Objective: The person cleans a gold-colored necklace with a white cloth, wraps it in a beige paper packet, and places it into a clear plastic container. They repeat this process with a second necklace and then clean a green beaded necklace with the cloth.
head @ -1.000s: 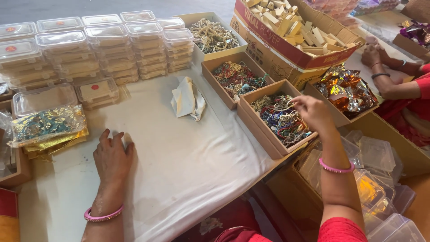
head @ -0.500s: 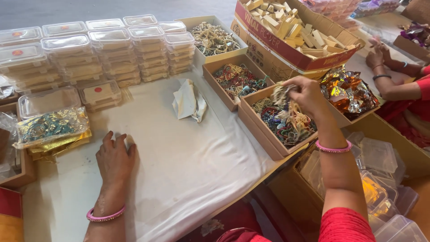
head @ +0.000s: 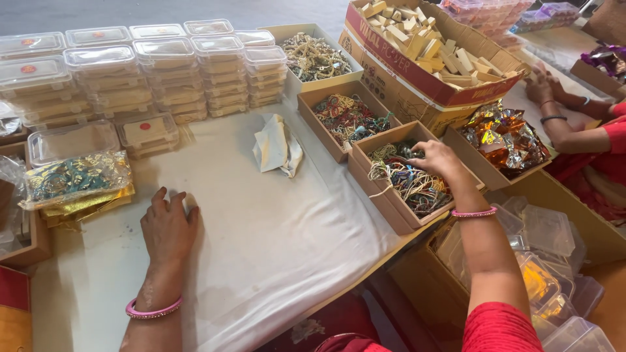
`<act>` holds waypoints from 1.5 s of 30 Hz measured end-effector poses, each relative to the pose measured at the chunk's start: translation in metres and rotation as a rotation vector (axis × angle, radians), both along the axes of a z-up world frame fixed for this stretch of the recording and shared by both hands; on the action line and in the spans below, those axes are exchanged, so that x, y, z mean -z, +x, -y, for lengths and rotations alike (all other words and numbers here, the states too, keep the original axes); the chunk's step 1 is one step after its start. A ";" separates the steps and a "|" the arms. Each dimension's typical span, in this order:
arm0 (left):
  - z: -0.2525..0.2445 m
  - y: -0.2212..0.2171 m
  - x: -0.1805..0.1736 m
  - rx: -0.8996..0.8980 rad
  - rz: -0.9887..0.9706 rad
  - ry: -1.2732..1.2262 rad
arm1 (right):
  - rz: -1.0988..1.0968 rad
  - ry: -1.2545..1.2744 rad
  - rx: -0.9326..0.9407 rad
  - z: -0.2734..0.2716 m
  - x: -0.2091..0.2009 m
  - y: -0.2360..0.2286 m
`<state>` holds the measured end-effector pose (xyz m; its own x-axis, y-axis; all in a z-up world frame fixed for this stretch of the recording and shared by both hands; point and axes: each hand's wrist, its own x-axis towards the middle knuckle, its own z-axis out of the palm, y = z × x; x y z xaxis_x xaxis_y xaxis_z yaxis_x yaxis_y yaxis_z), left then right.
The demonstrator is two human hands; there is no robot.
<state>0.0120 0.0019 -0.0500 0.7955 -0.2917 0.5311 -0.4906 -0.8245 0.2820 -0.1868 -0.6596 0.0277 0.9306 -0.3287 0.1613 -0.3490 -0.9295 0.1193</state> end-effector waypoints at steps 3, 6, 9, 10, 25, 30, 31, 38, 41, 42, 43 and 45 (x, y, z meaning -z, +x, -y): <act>-0.001 0.000 -0.002 0.000 0.005 -0.002 | -0.101 0.040 0.165 -0.025 -0.037 -0.008; -0.001 0.001 -0.001 0.003 -0.010 0.001 | 0.132 0.081 0.241 -0.022 -0.083 -0.012; 0.000 0.001 0.000 0.009 0.003 -0.009 | 0.286 0.129 0.233 -0.064 -0.151 -0.023; 0.000 0.000 -0.001 0.011 -0.001 -0.012 | 0.283 0.126 0.234 -0.060 -0.163 -0.024; 0.000 0.005 -0.004 -0.001 -0.031 -0.048 | 0.680 0.958 -0.609 -0.262 -0.300 0.042; -0.002 0.008 -0.012 0.036 -0.023 -0.518 | 0.457 0.723 -0.629 -0.310 -0.252 0.077; -0.004 0.006 -0.017 0.017 -0.021 -0.517 | 0.449 0.731 -0.645 -0.318 -0.242 0.091; -0.013 0.021 -0.009 0.105 -0.483 -0.596 | 0.022 0.335 -0.156 -0.292 -0.069 0.214; -0.021 0.018 -0.021 0.302 -0.623 -0.431 | 0.108 0.355 -0.246 -0.299 0.001 0.234; -0.023 0.016 -0.024 0.398 -0.602 -0.321 | 0.206 0.314 -0.317 -0.302 0.023 0.238; -0.025 0.019 -0.022 0.385 -0.601 -0.330 | 0.201 0.312 -0.331 -0.308 0.032 0.234; -0.031 0.023 -0.018 0.626 -0.583 -0.202 | 0.389 0.202 -0.454 -0.320 0.052 0.226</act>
